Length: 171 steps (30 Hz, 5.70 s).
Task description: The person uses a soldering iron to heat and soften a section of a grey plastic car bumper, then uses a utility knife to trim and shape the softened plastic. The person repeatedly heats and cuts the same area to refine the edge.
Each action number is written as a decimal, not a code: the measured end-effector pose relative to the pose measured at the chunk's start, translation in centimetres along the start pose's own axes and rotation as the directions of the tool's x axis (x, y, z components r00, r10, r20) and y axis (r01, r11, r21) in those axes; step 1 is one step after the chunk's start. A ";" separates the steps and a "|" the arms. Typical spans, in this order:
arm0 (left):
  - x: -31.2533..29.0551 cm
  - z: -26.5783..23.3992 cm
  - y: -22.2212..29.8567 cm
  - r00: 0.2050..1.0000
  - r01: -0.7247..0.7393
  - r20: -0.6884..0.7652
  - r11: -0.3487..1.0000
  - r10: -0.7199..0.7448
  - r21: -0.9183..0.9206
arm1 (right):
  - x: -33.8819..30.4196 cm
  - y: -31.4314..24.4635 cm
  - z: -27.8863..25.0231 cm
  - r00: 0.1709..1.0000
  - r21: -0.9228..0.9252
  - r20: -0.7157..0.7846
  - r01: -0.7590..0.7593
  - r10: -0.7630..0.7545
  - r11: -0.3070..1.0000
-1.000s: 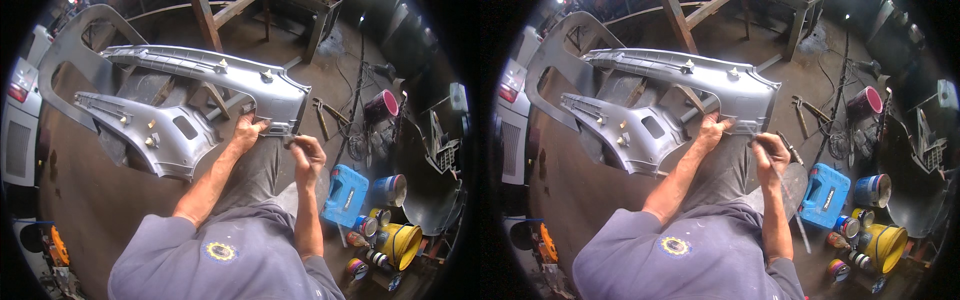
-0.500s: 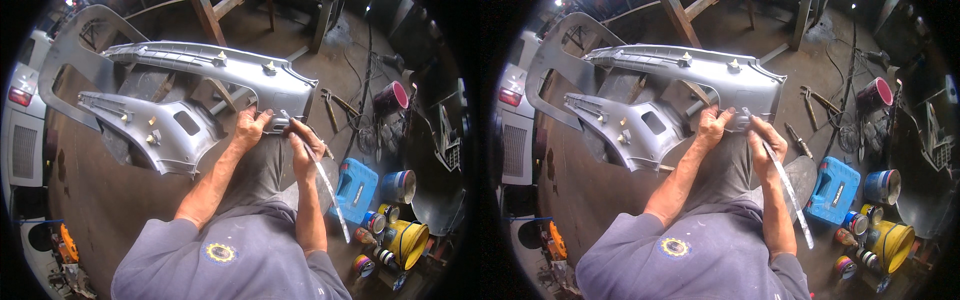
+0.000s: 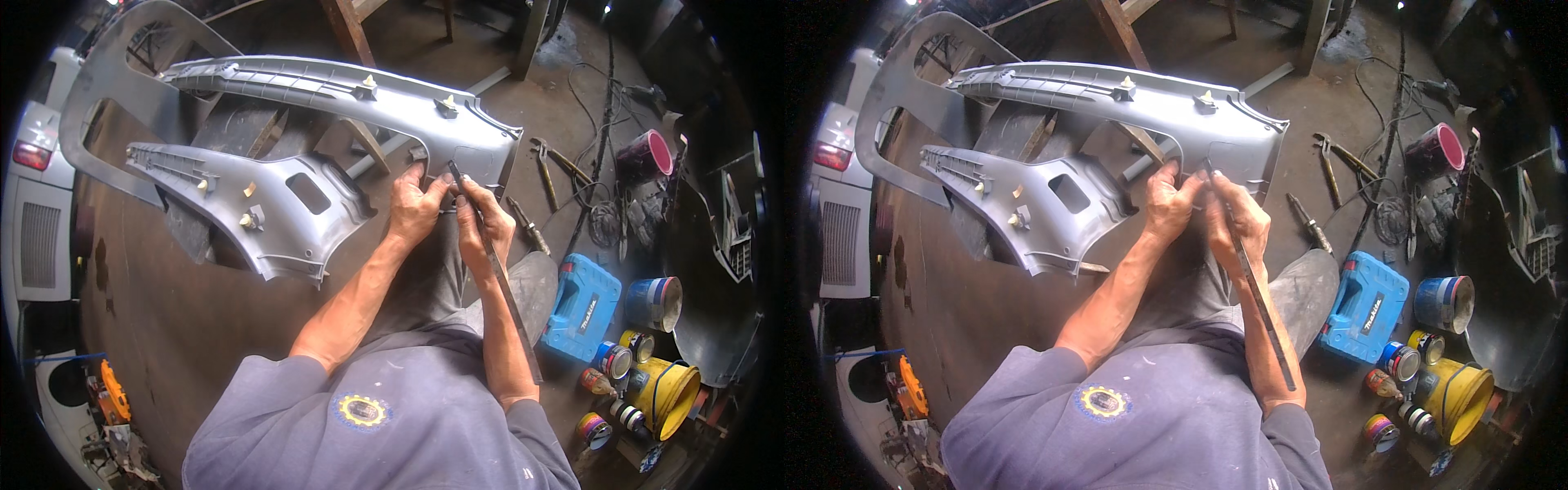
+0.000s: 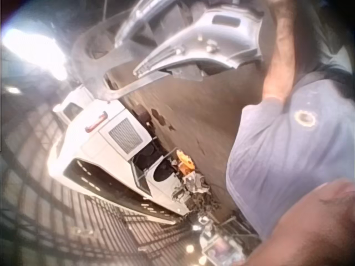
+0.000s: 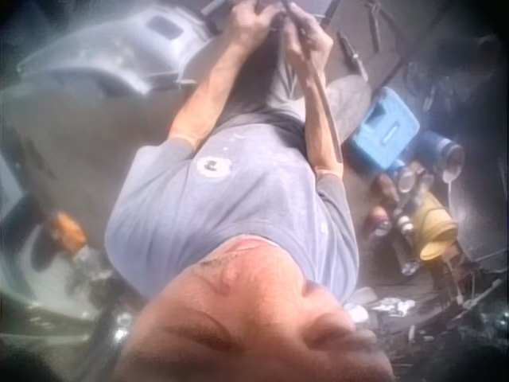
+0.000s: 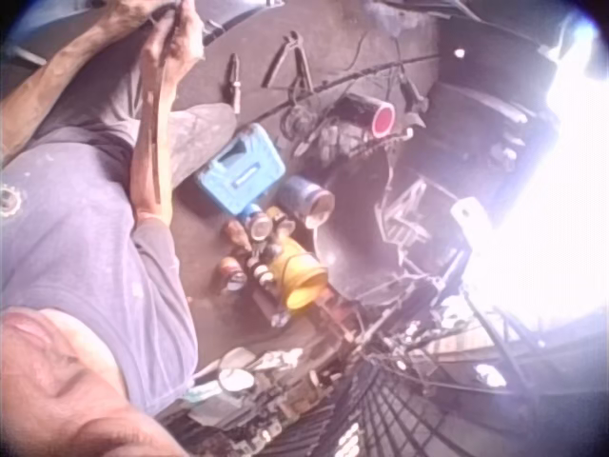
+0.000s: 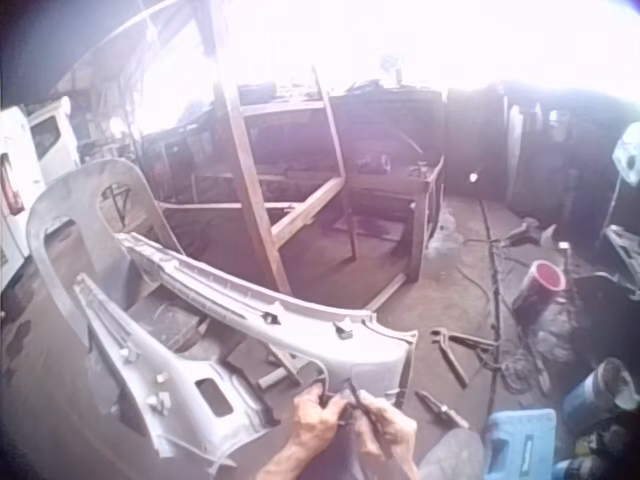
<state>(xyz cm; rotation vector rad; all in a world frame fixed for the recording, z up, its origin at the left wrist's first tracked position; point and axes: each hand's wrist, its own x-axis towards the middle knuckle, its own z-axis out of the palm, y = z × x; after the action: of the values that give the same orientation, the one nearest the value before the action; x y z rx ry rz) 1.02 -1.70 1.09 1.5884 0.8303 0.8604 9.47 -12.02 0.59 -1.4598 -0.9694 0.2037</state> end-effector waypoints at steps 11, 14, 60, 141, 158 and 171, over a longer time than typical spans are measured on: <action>0.0 0.1 -0.2 0.996 -0.063 -0.055 0.993 0.069 0.101 | 0.6 -0.9 0.5 0.999 -0.029 -0.048 -0.014 0.013 0.999; 0.1 0.1 -0.1 0.996 -0.061 -0.052 0.993 0.067 0.099 | 0.7 -1.1 0.5 0.999 -0.090 -0.042 -0.009 0.005 0.996; 1.5 0.3 -2.0 0.983 -0.173 0.075 0.980 0.165 0.101 | 9.8 -4.3 -2.9 0.703 -0.758 0.598 0.339 0.386 0.558; 0.7 -1.6 -1.3 0.976 -0.048 0.218 0.993 0.024 0.105 | 1.0 -3.2 -2.7 0.944 -0.403 -0.022 -0.310 0.329 0.861; 0.2 -1.1 -1.4 0.981 -0.144 0.143 0.988 0.134 0.061 | 2.8 -4.9 -2.7 0.949 -0.710 0.111 -0.131 0.294 0.692; 0.1 -0.5 -1.9 0.977 -0.203 0.085 0.971 0.194 0.126 | 3.7 -3.6 -0.7 0.915 -0.842 0.365 0.246 0.171 0.479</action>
<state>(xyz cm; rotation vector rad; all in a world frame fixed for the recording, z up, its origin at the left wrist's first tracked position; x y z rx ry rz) 0.49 -1.06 -0.67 1.8339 0.6973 0.8976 10.68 -10.74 5.52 -2.4240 -1.5903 -0.0740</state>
